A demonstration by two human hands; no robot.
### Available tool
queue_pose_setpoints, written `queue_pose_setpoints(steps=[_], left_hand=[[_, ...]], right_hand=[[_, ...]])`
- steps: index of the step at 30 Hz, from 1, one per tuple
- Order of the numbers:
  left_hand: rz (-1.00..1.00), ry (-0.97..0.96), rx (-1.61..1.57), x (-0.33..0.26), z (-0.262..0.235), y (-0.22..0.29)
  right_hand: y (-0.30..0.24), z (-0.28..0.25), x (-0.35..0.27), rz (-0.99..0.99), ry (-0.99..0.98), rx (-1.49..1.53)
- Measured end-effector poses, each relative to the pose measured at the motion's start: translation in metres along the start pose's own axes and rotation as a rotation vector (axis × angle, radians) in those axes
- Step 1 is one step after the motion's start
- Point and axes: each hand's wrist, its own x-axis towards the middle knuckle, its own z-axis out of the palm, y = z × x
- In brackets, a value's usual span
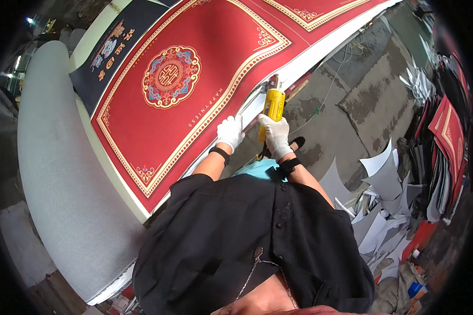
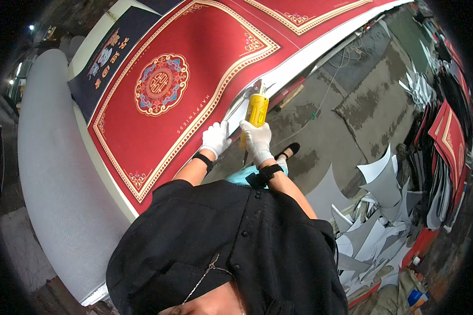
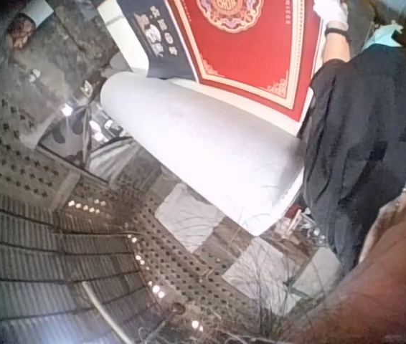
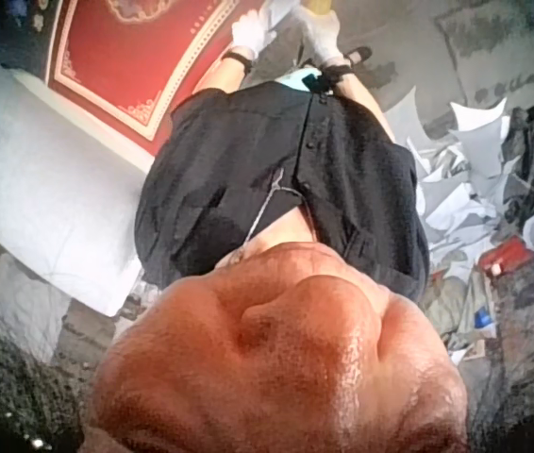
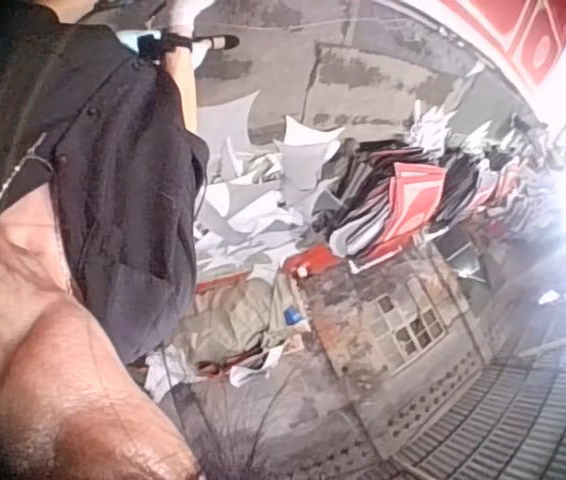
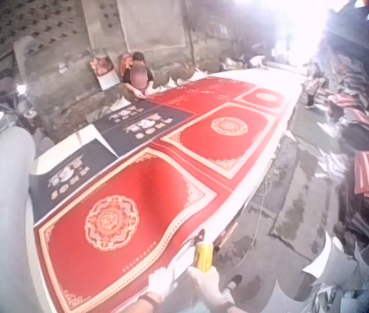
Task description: Cutting printed red mats using a handheld electric cutting tool on a large work table.
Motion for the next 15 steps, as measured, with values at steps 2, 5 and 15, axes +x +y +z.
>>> queue_pose_setpoints(steps=[2,5,15], left_hand=[[-0.013,0.015,0.021,0.005,0.007,-0.002],[-0.036,0.054,0.037,0.012,0.02,-0.006],[-0.15,0.009,-0.01,0.026,0.014,0.005]], right_hand=[[-0.012,0.001,-0.002,-0.016,-0.02,0.022],[-0.027,0.004,0.005,0.054,-0.024,0.156],[-0.04,0.003,0.04,0.228,-0.07,0.523]])
